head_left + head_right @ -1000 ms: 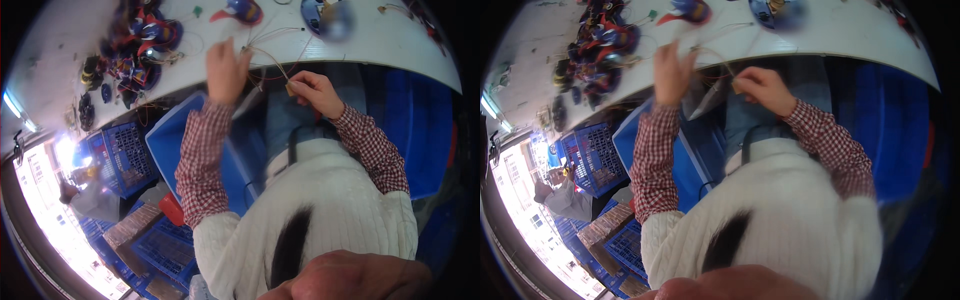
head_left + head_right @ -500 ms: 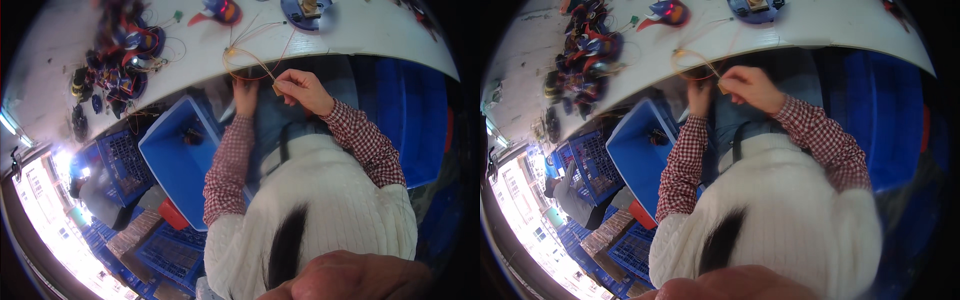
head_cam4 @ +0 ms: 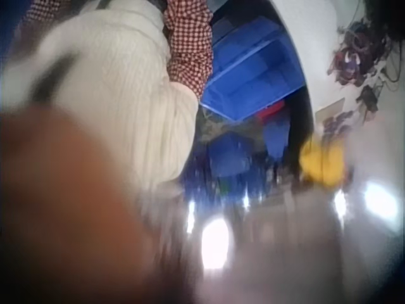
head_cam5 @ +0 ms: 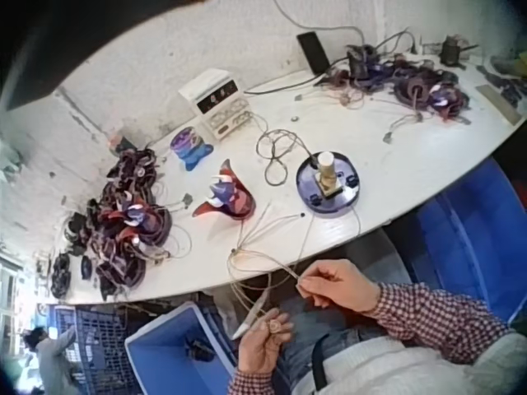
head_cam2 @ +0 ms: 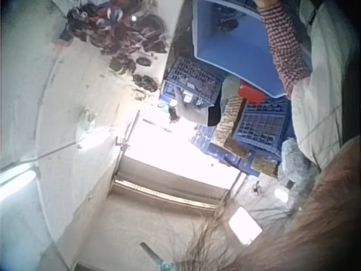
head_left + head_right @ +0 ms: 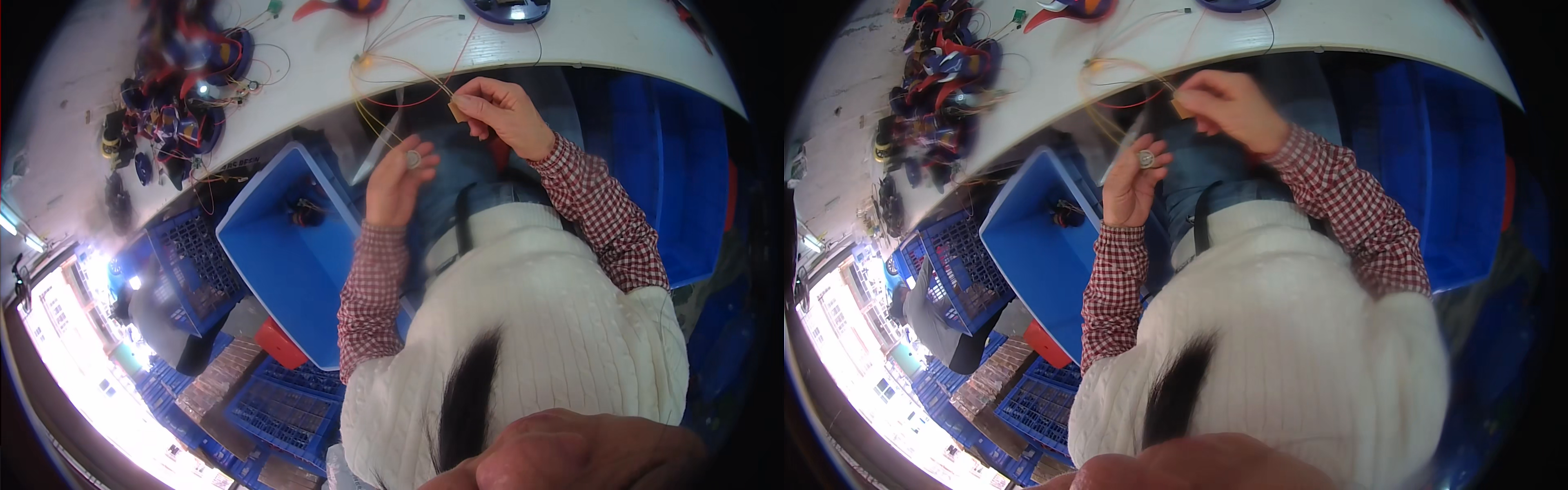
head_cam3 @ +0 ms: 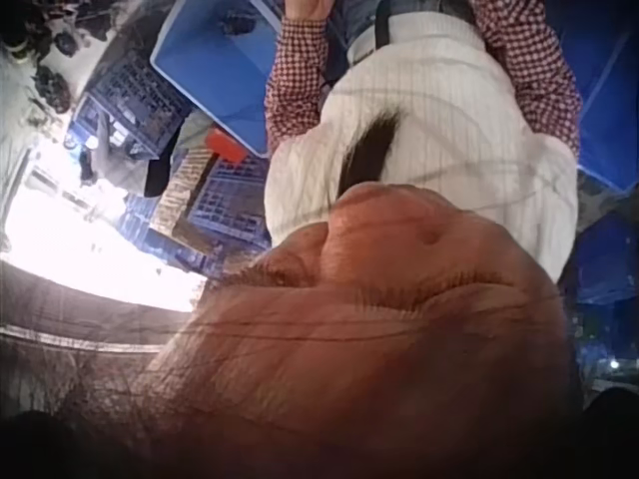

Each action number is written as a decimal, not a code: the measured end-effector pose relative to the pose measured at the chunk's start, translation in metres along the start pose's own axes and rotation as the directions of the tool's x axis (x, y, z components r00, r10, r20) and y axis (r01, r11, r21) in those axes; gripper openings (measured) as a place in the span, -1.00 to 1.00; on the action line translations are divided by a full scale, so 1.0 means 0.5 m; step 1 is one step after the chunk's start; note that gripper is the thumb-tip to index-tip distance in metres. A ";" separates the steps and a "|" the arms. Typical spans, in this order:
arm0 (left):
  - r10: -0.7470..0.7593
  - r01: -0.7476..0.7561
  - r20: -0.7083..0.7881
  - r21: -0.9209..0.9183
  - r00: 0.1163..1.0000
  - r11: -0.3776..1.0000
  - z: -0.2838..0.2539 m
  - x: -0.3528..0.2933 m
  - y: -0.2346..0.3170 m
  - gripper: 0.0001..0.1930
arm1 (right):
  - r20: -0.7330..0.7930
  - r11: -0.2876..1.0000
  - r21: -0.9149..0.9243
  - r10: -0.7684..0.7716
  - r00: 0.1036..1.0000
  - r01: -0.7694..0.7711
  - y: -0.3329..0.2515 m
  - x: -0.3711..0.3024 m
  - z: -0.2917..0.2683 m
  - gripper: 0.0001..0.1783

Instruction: Assembling small plastic toy components at a workbench and placing them into a blue collection bin.

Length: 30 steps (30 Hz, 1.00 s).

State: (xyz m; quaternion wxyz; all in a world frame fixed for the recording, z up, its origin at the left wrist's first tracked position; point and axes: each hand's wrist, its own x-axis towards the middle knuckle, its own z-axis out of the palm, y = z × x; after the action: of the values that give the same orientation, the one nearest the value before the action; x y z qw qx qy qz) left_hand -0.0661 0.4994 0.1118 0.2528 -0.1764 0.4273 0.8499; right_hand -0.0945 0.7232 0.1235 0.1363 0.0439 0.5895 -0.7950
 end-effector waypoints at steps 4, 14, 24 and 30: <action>0.054 -0.057 0.072 0.033 0.996 0.998 -0.003 -0.002 -0.010 -0.63 | 0.030 1.000 0.011 0.012 0.999 -0.012 -0.007 -0.002 0.004 -0.84; 0.117 -0.134 0.156 0.102 0.981 0.986 0.055 0.006 -0.003 -0.83 | 0.149 0.994 0.099 0.028 0.988 -0.043 -0.004 -0.009 0.026 -0.85; 0.127 -0.132 0.038 0.184 0.991 0.974 0.112 -0.001 -0.004 -0.86 | 0.119 0.994 0.105 -0.009 0.993 -0.003 -0.018 -0.020 0.040 -0.86; 0.105 -0.108 0.027 0.242 0.994 0.964 0.128 -0.007 0.005 -0.86 | 0.134 0.998 -0.007 -0.060 0.989 0.061 -0.021 -0.027 0.043 -0.87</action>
State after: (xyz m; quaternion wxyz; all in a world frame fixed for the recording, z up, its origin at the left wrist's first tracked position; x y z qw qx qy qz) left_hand -0.0700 0.5494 0.1516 0.2296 -0.1148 0.5354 0.8047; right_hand -0.0824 0.7078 0.1426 0.1516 -0.0280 0.5843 -0.7967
